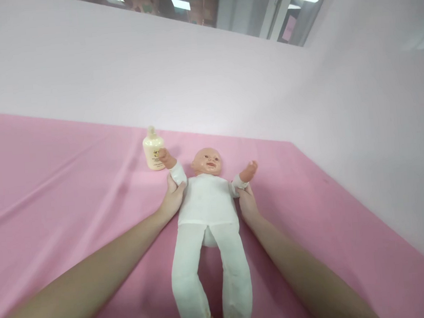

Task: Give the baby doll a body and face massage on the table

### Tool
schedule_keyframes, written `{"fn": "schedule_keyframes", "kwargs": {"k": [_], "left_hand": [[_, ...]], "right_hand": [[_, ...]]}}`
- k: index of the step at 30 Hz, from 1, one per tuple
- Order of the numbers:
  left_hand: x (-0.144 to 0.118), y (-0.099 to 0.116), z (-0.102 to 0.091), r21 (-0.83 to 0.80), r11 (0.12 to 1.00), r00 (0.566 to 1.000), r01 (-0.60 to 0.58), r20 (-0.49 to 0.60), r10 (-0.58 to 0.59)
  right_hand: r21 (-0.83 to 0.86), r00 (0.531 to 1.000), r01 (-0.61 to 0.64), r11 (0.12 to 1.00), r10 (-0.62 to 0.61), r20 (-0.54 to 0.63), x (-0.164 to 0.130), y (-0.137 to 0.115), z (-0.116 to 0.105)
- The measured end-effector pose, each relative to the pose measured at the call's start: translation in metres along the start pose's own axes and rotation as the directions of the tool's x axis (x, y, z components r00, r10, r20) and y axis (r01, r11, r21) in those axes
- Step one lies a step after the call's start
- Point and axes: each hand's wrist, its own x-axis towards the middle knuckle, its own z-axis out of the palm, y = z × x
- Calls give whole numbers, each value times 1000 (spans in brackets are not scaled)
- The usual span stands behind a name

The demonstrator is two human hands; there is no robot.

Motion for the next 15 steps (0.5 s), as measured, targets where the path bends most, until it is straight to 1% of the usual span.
{"fn": "schedule_keyframes", "kwargs": {"k": [3,7,10,13,15], "left_hand": [[-1,1,-1,-20,999,998,45,-36,-46],[-1,0,-1,2,999,999,37,-37,-37],[0,-3,1,16,1000,1000,-22,11,22],[2,-6,0,61,992,991,-106,86,100],[2,-6,-1,105,984,982,-145,139,130]], "right_hand": [[14,1000,-16,1000,16,-16,3,3,-1],[38,994,-102,994,103,-21,3,-1,-3],[42,991,-133,990,134,-13,2,-7,-2],[0,997,-74,997,74,-12,1,-10,1],[-11,999,-38,999,39,14,0,-10,3]]}}
